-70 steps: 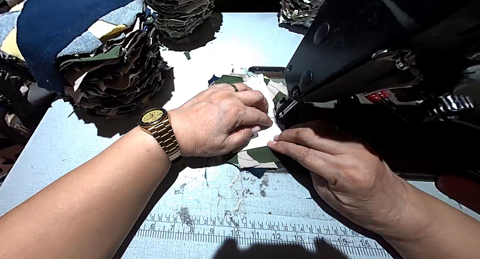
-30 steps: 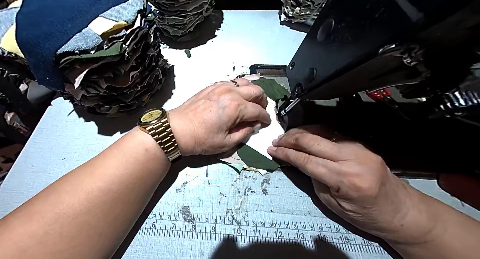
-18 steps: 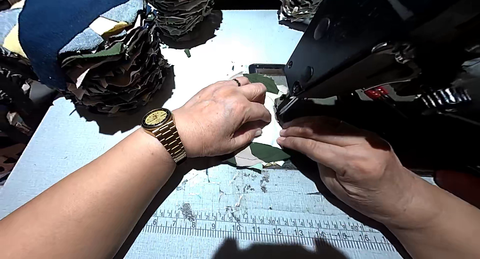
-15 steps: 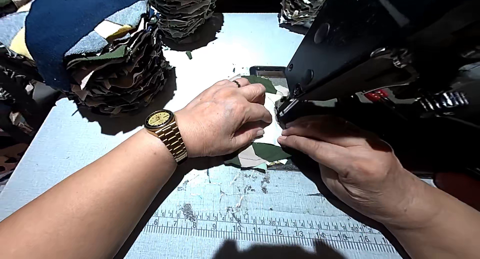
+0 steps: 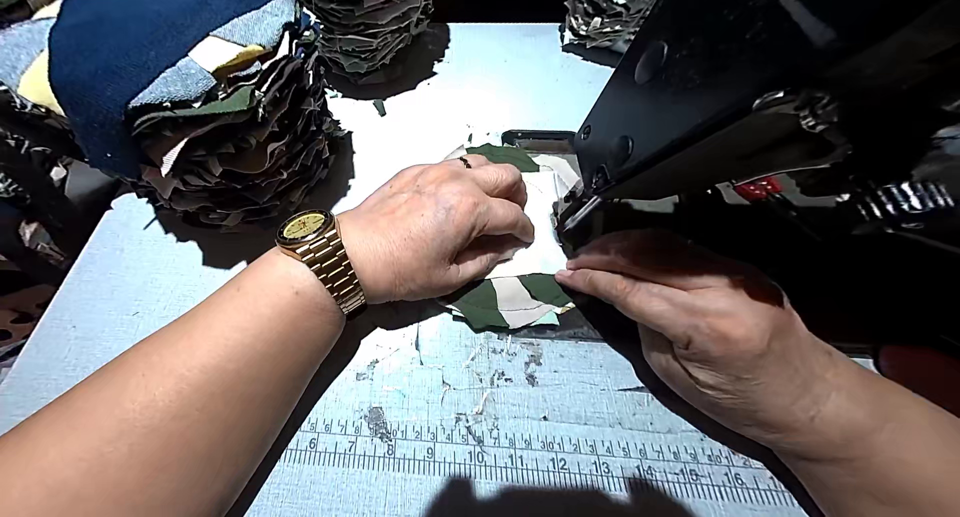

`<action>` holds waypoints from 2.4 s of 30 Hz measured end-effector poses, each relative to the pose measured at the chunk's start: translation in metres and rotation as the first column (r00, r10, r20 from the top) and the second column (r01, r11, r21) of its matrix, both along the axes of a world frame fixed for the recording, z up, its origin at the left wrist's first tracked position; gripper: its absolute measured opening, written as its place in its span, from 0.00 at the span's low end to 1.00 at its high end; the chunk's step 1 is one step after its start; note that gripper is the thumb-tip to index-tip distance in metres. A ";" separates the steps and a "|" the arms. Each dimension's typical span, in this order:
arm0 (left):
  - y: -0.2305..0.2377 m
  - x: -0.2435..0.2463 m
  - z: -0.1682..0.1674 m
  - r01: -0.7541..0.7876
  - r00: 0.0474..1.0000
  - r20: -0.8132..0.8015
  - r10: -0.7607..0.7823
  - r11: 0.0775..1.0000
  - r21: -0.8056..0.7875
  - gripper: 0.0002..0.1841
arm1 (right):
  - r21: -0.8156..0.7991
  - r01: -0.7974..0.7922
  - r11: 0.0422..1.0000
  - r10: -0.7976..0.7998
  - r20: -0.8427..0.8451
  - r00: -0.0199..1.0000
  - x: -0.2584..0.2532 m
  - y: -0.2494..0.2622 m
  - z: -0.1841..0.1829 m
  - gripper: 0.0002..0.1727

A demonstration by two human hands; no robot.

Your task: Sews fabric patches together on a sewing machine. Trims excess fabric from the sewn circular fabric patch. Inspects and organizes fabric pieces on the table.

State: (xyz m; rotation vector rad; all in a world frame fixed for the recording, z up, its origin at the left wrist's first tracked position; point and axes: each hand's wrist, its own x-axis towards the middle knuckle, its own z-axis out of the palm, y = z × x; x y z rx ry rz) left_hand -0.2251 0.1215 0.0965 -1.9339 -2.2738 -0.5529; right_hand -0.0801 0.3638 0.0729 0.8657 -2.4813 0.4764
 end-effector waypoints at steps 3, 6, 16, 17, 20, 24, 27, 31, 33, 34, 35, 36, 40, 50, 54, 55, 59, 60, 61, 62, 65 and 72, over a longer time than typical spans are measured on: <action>0.002 0.002 0.001 0.003 1.000 -0.027 -0.003 1.000 -0.006 0.14 | -0.020 0.005 1.000 -0.005 -0.015 1.000 0.001 -0.001 0.000 0.18; 0.002 0.001 0.001 0.012 0.999 -0.034 -0.012 1.000 -0.002 0.14 | -0.010 0.001 1.000 -0.001 -0.014 1.000 0.001 -0.009 0.001 0.20; 0.004 0.003 0.006 -0.006 1.000 -0.029 0.005 1.000 -0.016 0.16 | 0.041 0.014 0.999 -0.016 0.041 0.999 -0.001 -0.007 0.004 0.21; 0.004 0.003 0.005 -0.003 0.999 -0.032 0.003 1.000 -0.010 0.16 | 0.034 0.018 0.999 -0.019 0.050 0.999 -0.001 -0.006 0.004 0.21; 0.005 0.004 0.004 -0.006 0.999 -0.046 0.005 1.000 -0.015 0.14 | 0.017 0.031 0.999 -0.031 0.056 0.998 0.000 -0.002 0.004 0.20; 0.006 0.005 0.004 -0.011 0.999 -0.052 0.011 1.000 -0.008 0.14 | -0.035 -0.008 0.999 0.008 -0.003 1.000 0.001 -0.010 0.005 0.19; 0.006 0.005 0.004 -0.014 0.999 -0.047 0.014 1.000 -0.009 0.13 | 0.026 -0.020 0.999 0.020 0.016 1.000 -0.001 -0.019 0.003 0.22; 0.005 0.001 0.002 -0.004 0.999 -0.046 0.004 1.000 0.004 0.14 | 0.050 -0.015 0.999 0.014 0.019 1.000 -0.001 -0.022 0.000 0.22; 0.004 -0.001 0.000 -0.001 1.000 -0.014 0.002 1.000 0.025 0.16 | 0.052 -0.002 0.999 0.002 0.011 1.000 0.000 -0.023 -0.001 0.21; 0.003 -0.002 -0.002 0.000 1.000 0.012 0.000 1.000 0.027 0.18 | 0.056 0.005 0.998 -0.006 0.007 1.000 0.000 -0.023 0.000 0.22; 0.003 -0.003 -0.004 0.001 0.999 0.037 -0.002 1.000 0.029 0.19 | 0.058 0.008 0.998 -0.009 0.008 1.000 0.001 -0.023 0.000 0.22; 0.003 -0.003 -0.005 -0.004 0.998 0.060 0.002 1.000 0.030 0.19 | 0.060 0.008 0.998 -0.009 0.008 1.000 0.001 -0.023 0.001 0.22; 0.003 -0.002 -0.004 -0.036 0.996 0.081 0.035 0.999 0.003 0.19 | 0.054 0.014 0.998 -0.014 0.005 1.000 0.002 -0.022 0.003 0.21; 0.000 0.007 0.003 -0.065 0.998 -0.001 0.065 0.998 -0.018 0.18 | 0.022 0.033 0.999 -0.034 0.032 0.999 0.005 -0.006 0.003 0.22; -0.002 0.009 0.002 -0.043 0.999 -0.024 0.043 0.999 -0.030 0.20 | 0.013 0.040 0.999 -0.040 0.042 0.998 0.005 -0.002 0.002 0.21; -0.002 0.010 0.002 -0.035 0.999 -0.036 0.034 0.999 -0.031 0.19 | 0.012 0.043 0.999 -0.044 0.045 0.998 0.005 -0.002 0.002 0.21; -0.002 0.011 0.003 -0.033 0.998 -0.061 0.030 0.998 -0.049 0.19 | -0.003 0.037 0.999 -0.036 0.030 0.999 0.001 0.000 0.003 0.20; -0.002 0.012 0.004 -0.044 0.997 -0.058 0.040 0.997 -0.057 0.20 | -0.005 0.036 0.999 -0.036 0.027 0.999 0.000 0.001 0.003 0.20; -0.001 0.013 0.004 -0.057 0.997 -0.056 0.053 0.996 -0.070 0.20 | -0.002 0.045 0.999 -0.045 0.021 0.999 -0.001 0.002 0.003 0.20; 0.000 0.014 0.005 -0.064 0.997 -0.055 0.060 0.995 -0.078 0.21 | 0.001 0.058 0.998 -0.058 0.022 0.998 -0.001 0.003 0.003 0.19; 0.001 0.013 0.004 -0.075 0.996 -0.059 0.071 0.994 -0.074 0.21 | 0.019 0.096 0.995 -0.097 0.042 0.994 -0.003 0.005 0.003 0.21; 0.002 0.010 -0.005 0.002 0.994 -0.108 0.002 0.999 0.044 0.19 | -0.044 0.039 0.998 -0.042 -0.057 0.997 -0.001 0.005 0.003 0.17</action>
